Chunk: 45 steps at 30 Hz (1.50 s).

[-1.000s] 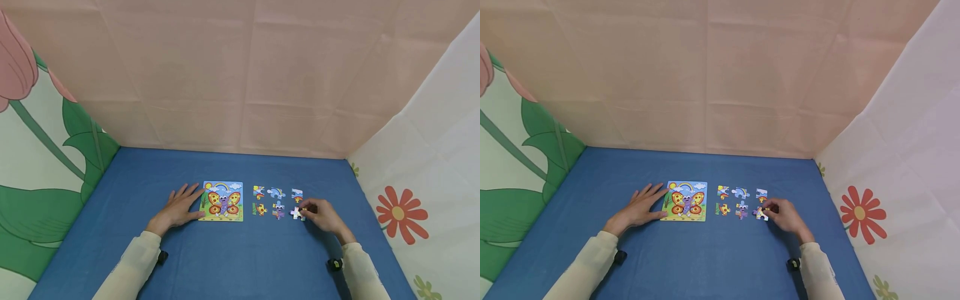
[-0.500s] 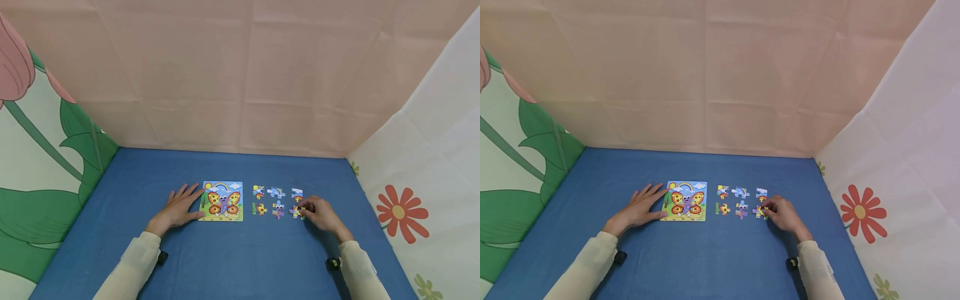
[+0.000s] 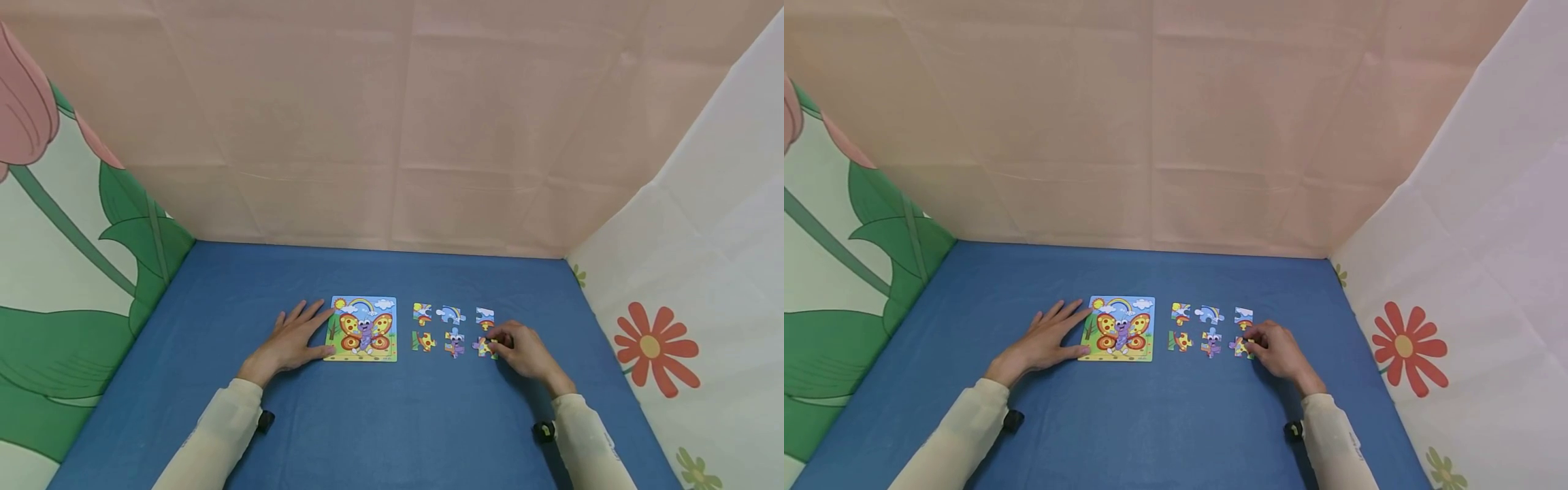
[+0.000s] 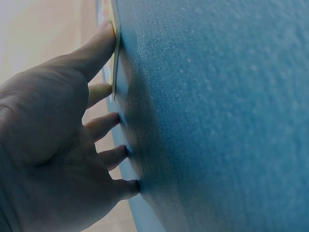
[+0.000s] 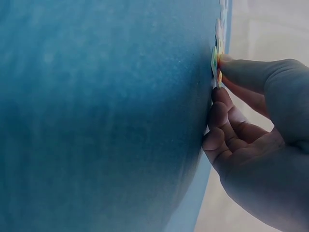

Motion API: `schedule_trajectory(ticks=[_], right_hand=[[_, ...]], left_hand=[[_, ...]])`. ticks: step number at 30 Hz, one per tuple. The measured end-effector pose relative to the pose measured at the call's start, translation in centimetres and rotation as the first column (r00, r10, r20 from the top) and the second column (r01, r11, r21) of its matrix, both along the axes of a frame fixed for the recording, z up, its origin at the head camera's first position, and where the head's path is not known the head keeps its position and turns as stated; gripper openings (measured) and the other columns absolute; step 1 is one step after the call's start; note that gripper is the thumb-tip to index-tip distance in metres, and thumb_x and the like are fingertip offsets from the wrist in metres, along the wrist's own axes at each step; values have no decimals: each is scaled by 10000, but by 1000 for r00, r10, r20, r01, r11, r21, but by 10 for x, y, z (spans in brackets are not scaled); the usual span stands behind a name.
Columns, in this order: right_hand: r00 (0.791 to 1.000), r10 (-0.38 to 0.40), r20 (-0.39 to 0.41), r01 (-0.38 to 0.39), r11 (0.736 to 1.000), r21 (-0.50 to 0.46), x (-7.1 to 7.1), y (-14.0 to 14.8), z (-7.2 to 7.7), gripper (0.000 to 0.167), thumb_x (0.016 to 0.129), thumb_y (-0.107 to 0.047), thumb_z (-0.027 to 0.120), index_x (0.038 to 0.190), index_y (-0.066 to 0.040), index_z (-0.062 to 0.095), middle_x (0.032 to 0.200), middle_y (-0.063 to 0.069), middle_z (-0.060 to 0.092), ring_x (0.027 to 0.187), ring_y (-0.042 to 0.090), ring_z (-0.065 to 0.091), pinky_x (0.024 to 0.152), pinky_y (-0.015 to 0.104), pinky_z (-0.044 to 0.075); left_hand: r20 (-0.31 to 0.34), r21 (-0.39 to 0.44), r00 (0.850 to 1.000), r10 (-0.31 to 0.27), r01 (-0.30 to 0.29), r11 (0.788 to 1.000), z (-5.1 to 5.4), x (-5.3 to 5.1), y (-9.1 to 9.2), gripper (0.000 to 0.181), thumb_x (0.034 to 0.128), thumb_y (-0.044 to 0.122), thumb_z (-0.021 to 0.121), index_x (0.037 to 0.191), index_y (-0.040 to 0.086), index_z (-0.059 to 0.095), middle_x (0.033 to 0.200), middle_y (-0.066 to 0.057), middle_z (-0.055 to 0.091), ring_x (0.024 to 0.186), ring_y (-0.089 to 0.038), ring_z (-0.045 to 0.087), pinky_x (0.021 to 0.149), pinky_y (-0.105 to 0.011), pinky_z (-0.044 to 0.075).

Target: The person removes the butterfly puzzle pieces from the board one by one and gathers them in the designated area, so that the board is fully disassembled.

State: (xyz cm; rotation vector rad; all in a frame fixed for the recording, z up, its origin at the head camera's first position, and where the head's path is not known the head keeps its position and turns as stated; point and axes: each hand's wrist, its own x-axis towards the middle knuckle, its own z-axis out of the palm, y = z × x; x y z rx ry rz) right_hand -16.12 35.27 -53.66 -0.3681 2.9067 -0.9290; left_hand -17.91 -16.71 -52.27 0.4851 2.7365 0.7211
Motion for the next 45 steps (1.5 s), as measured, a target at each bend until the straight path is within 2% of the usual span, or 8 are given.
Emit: schedule_trajectory(ticks=[5,12,18,24,28,36,40,45], right_hand=[[1000,-8,-2,8,1000,3,1,-1,0,115,1046,-110,823,1156,-116,857,945,6,677,771,76,540,689,265,432],[1000,-9,0,9,1000,-4,3,1,0,121,1063,-92,795,1172,-94,848,988,29,696,769,70,543,693,260,442],[1000,-19,5,19,999,-26,7,1,5,136,1097,-96,747,1195,-83,840,1000,38,709,718,74,547,667,264,446],[997,-6,-74,5,1000,-9,9,-9,14,120,1057,-103,804,1165,-79,850,970,21,699,769,88,537,693,270,432],[994,22,-107,-24,1000,-10,7,-21,21,141,1041,-112,824,1176,-83,848,997,3,714,784,104,548,705,264,448],[988,119,-102,-126,990,-60,-3,-61,35,176,1091,-170,772,1249,-113,826,1121,8,748,814,183,598,689,284,478],[976,175,-130,-186,980,-76,-10,-88,39,185,1080,-167,785,1255,-117,823,1166,13,772,901,180,635,738,309,505],[956,257,-140,-272,958,-96,-17,-123,38,221,1063,-164,809,1273,-96,811,1201,69,795,1017,261,709,838,368,566]], left_hand=[[-19,-2,1000,-7,7,1000,-6,-2,-1,894,1030,567,797,1762,209,427,1864,-237,281,1711,-631,152,1290,-916,109],[-2,-47,1000,-1,1,999,2,1,4,887,1038,488,816,1765,176,417,1867,-239,272,1719,-618,157,1310,-899,120],[-9,-87,1000,-11,10,996,1,0,3,882,1053,500,796,1774,183,399,1872,-229,265,1723,-610,161,1314,-893,135],[-6,-104,1000,-12,11,994,2,0,3,888,1053,533,784,1778,203,393,1879,-208,263,1729,-592,168,1317,-887,150],[-24,-124,1000,-12,9,992,0,-1,2,886,1046,555,784,1770,209,410,1869,-204,294,1719,-592,206,1309,-884,185],[-76,-147,997,-16,4,989,-1,-1,1,881,1029,549,805,1756,210,440,1851,-200,344,1705,-576,268,1299,-869,244],[-83,-146,996,-17,5,989,-1,-1,1,886,1022,537,815,1755,208,442,1850,-200,346,1705,-576,269,1302,-865,245],[-90,-150,996,-23,9,989,-2,0,2,889,1018,540,815,1754,207,443,1850,-199,346,1703,-576,273,1300,-863,252]])
